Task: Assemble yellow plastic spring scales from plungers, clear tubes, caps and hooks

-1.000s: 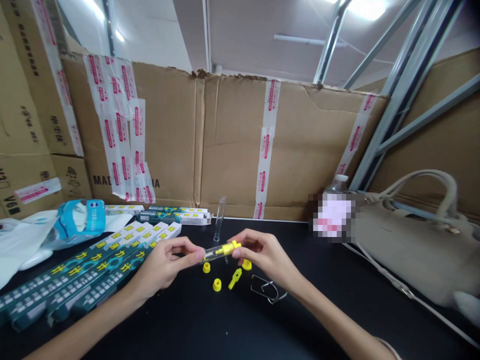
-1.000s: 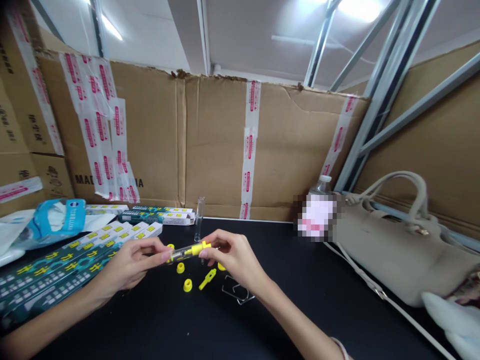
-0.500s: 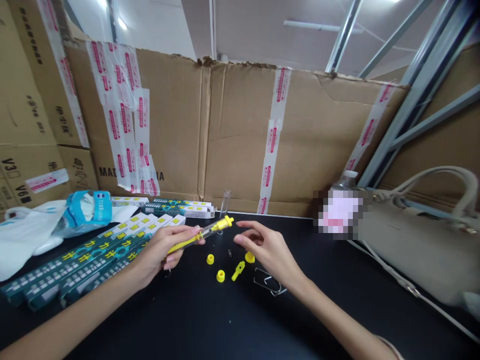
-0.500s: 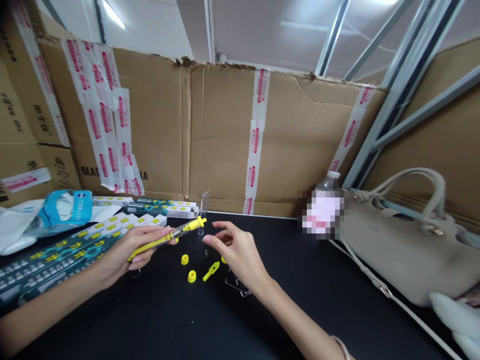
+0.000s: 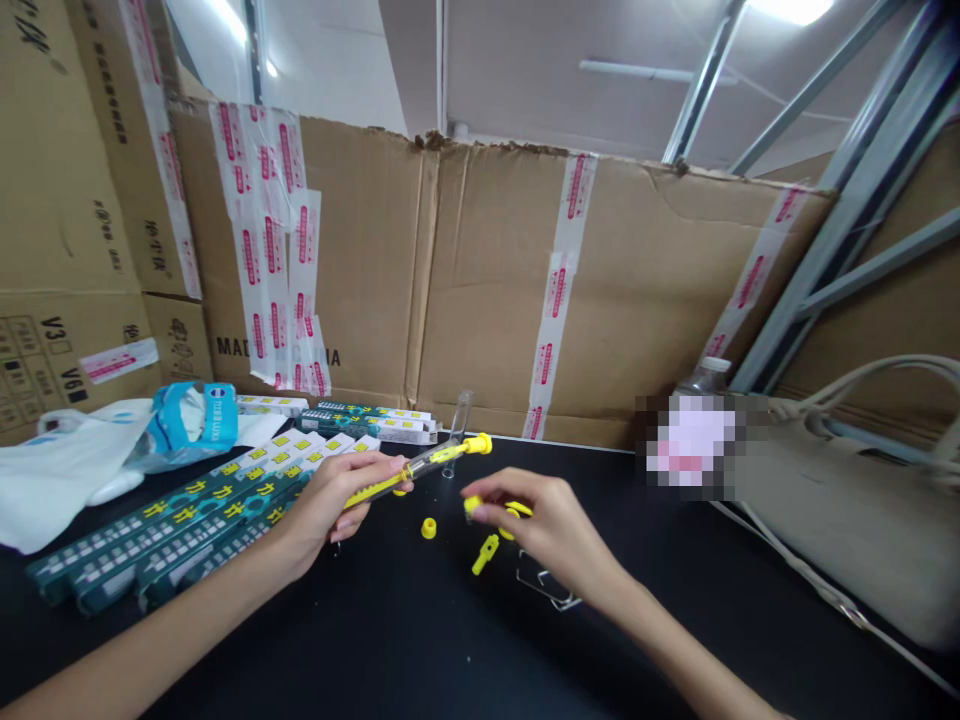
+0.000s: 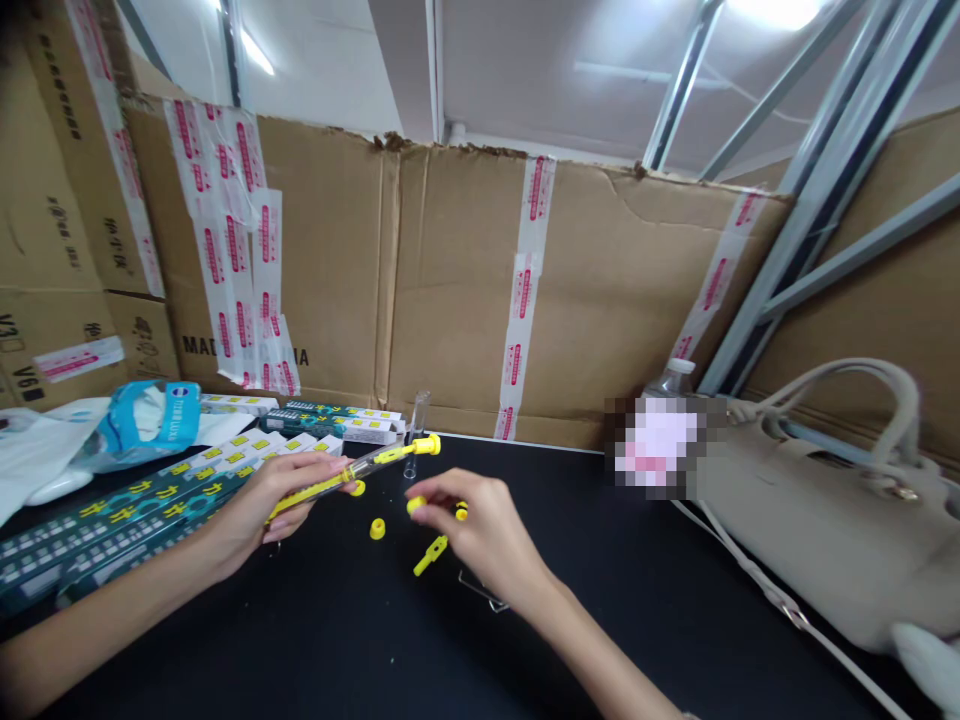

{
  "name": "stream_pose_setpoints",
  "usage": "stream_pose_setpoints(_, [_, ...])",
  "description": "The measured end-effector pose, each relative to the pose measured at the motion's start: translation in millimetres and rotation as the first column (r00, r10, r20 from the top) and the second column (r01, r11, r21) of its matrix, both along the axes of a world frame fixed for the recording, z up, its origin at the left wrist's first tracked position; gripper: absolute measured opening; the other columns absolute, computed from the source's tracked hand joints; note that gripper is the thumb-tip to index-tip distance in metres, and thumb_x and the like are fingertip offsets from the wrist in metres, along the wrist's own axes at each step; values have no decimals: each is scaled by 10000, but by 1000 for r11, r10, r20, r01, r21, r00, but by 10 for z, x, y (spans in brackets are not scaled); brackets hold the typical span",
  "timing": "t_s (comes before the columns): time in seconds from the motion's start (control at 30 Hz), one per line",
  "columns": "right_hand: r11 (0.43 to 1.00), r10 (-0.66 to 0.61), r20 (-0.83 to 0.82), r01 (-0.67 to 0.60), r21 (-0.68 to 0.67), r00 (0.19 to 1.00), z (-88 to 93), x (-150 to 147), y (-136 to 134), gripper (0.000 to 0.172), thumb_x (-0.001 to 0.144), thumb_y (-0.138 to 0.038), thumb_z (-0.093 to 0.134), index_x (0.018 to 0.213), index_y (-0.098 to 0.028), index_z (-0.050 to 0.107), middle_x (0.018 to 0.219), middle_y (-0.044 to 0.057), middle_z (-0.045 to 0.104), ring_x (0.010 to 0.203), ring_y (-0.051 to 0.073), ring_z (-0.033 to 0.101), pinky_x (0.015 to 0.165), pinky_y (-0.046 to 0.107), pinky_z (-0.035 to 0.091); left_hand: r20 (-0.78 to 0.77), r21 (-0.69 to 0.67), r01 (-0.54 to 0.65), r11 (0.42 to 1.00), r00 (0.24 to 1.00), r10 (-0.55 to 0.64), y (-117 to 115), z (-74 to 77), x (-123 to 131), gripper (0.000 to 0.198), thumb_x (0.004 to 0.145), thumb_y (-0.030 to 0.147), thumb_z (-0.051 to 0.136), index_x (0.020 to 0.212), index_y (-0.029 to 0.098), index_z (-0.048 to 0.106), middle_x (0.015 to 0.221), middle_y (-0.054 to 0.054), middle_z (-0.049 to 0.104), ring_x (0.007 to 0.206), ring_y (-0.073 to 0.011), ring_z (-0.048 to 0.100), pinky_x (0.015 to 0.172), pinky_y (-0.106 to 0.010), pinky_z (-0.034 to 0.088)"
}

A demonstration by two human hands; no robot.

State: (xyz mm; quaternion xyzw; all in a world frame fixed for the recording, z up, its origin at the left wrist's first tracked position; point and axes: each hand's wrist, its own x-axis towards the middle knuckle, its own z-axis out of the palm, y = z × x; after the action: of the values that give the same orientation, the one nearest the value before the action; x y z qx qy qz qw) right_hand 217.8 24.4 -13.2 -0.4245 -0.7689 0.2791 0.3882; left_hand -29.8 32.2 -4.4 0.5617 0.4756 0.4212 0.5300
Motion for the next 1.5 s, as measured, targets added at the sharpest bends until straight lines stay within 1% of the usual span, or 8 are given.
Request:
stream_pose_setpoints(0.1, [984,-165,-279,140,-109,946,44,121,102,268,798,-415,724,968,-208,733,928,68,753,877,246,709,844,399,552,14,-12,3,1000,1000,-3,-7,6,1,401,770,505,676,938,140,683,951,-87,722,315,26,280,301,-137,171])
stream_pose_setpoints(0.3, [937,-150,-633,-96,-337,760,41,140,154,414,733,-423,790,1020,-145,680,1057,136,735,949,264,725,1004,436,515,12,-44,26,999,1000,-25,-15,-15,19,420,753,522,690,945,149,683,973,-97,729,310,24,282,299,-142,190])
stream_pose_setpoints(0.4, [943,-124,-623,-105,-317,772,42,89,121,408,725,-395,802,1032,-153,686,983,107,758,965,262,722,1006,434,517,-15,-56,37,998,999,-38,-17,-25,38,447,724,530,709,949,144,683,976,-104,736,298,21,295,294,-149,190])
stream_pose_setpoints(0.6, [995,-95,-445,69,-74,890,13,5,26,230,800,-382,728,960,-217,711,1038,70,748,1001,258,700,922,406,558,-54,-39,58,998,997,-60,-42,-55,54,452,738,540,693,956,145,690,991,-109,739,291,21,295,290,-155,199])
stream_pose_setpoints(0.87, [997,-70,-388,70,-14,919,-78,-15,-8,216,837,-398,686,971,-228,695,1021,75,743,967,250,706,882,387,572,-87,28,22,999,996,-19,-48,-66,58,417,730,548,684,888,164,721,887,-79,744,281,4,280,285,-179,166])
stream_pose_setpoints(1.1, [990,-92,-443,33,-138,892,-11,-8,24,312,787,-439,731,968,-188,694,893,73,741,858,234,715,840,383,575,-278,459,-22,888,946,168,-138,-111,94,251,787,424,695,794,181,756,775,-63,759,501,-139,580,455,-226,410])
stream_pose_setpoints(1.3, [970,-91,-486,-32,-240,869,79,34,39,351,767,-441,755,978,-163,720,858,63,745,809,193,704,858,355,555,-302,519,-10,854,933,195,-197,-105,99,222,797,406,692,795,192,751,951,-88,781,637,-209,689,606,-305,548])
stream_pose_setpoints(1.5, [964,3,-509,-138,-227,861,47,66,68,295,756,-374,780,986,-202,716,1046,71,748,994,208,689,905,330,528,-208,454,-30,890,968,139,-148,-97,83,232,767,406,720,802,181,762,883,-84,780,642,-214,691,551,-274,527])
